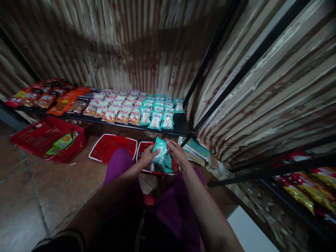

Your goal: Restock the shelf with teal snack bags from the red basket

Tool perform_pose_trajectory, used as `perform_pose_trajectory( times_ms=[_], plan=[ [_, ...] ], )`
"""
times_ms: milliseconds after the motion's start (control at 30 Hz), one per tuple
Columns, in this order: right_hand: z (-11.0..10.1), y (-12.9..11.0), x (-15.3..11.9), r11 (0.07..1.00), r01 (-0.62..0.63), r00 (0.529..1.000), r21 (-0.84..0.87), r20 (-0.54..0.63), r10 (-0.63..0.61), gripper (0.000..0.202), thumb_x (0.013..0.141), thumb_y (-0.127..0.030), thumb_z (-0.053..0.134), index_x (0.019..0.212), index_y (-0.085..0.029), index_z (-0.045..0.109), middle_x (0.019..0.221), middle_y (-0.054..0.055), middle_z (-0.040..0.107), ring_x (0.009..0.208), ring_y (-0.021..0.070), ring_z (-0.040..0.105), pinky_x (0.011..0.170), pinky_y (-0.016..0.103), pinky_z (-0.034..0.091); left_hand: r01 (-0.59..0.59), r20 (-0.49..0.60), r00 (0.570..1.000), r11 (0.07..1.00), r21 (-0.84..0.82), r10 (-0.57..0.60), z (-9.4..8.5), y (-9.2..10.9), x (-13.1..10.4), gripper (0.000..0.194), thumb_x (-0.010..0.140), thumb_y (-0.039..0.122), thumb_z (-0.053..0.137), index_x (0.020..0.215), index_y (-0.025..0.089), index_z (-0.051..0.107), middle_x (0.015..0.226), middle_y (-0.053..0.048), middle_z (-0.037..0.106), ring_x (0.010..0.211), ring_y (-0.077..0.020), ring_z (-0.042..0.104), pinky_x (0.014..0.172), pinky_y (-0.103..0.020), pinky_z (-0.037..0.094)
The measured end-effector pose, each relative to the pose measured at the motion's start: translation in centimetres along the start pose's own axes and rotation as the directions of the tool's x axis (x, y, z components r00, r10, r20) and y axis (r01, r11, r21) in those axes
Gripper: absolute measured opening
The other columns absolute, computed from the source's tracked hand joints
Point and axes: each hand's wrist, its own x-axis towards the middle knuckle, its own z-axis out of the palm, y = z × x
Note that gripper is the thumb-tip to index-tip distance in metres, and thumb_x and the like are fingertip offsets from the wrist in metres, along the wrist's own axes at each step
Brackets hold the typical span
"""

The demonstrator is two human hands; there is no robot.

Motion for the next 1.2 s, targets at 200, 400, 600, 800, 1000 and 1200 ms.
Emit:
perform_pose_trajectory(
  times_ms=[200, 400, 600, 800, 1000, 1200],
  plan=[
    [0.3, -1.7, -0.2, 0.992, 0.053, 0.998, -0.116, -0.027, -0.057, 0.041, 0.044, -0.046, 0.082, 0.069, -0.017, 0.069, 0.063, -0.001, 0.068, 0.056, 0.0134, 0.059, 0.059, 0.027, 0.048, -0.099, 0.034, 0.995, 0.991, 0.092, 0.096, -0.3, 1.0, -1.0, 0.054, 0.065, 0.041, 0.076, 0.111, 0.018, 0.063, 0.108, -0.008, 0.067, 0.097, -0.0223, 0.062, 0.084, -0.031, 0.048],
    [0.7, -1.9, 0.1, 0.981, 0.07, 0.993, -0.179, -0.078, -0.085, 0.041, 0.046, -0.051, 0.079, 0.066, -0.017, 0.069, 0.055, -0.002, 0.065, 0.05, 0.0134, 0.057, 0.054, 0.026, 0.046, -0.075, 0.05, 0.996, 0.996, 0.045, 0.073, 0.3, 2.2, -2.1, 0.055, 0.064, 0.043, 0.076, 0.109, 0.016, 0.061, 0.106, -0.008, 0.068, 0.095, -0.0214, 0.062, 0.083, -0.031, 0.048],
    [0.9, -2.6, 0.3, 0.983, 0.068, 0.991, -0.172, -0.098, -0.086, 0.042, 0.042, -0.048, 0.082, 0.065, -0.016, 0.069, 0.054, -0.001, 0.066, 0.049, 0.0115, 0.056, 0.052, 0.024, 0.045, 0.078, 0.091, 0.993, 0.996, -0.036, -0.074, 0.3, 4.8, -3.0, 0.06, 0.059, 0.044, 0.08, 0.109, 0.016, 0.063, 0.102, -0.009, 0.069, 0.091, -0.0219, 0.064, 0.08, -0.03, 0.047],
    [1.2, -3.8, -0.2, 0.988, 0.038, 0.994, -0.153, -0.094, -0.053, 0.038, 0.043, -0.045, 0.082, 0.062, -0.016, 0.067, 0.052, -0.001, 0.065, 0.045, 0.0105, 0.053, 0.047, 0.023, 0.043, 0.132, 0.208, 0.971, 0.989, -0.066, -0.116, 0.6, 6.1, -3.8, 0.063, 0.059, 0.047, 0.079, 0.111, 0.015, 0.063, 0.101, -0.009, 0.069, 0.087, -0.0219, 0.064, 0.076, -0.03, 0.047],
    [1.1, -4.3, -0.2, 0.991, 0.004, 0.995, -0.136, -0.102, -0.018, 0.035, 0.048, -0.043, 0.081, 0.062, -0.017, 0.064, 0.052, -0.001, 0.064, 0.046, 0.0106, 0.054, 0.048, 0.022, 0.044, 0.137, 0.212, 0.971, 0.982, -0.129, -0.108, 0.7, 5.5, -4.7, 0.065, 0.057, 0.045, 0.081, 0.111, 0.012, 0.063, 0.097, -0.01, 0.07, 0.084, -0.0211, 0.064, 0.076, -0.029, 0.046],
    [1.3, -3.2, -1.5, 0.996, -0.045, 0.997, -0.08, -0.068, 0.039, 0.044, 0.064, -0.053, 0.072, 0.096, -0.025, 0.064, 0.076, -0.001, 0.07, 0.06, 0.0112, 0.062, 0.055, 0.022, 0.05, 0.082, 0.07, 0.995, 0.959, -0.272, -0.065, 0.9, 5.2, -4.2, 0.06, 0.056, 0.041, 0.083, 0.106, 0.013, 0.064, 0.098, -0.009, 0.07, 0.09, -0.0219, 0.064, 0.083, -0.032, 0.046]
  ],
)
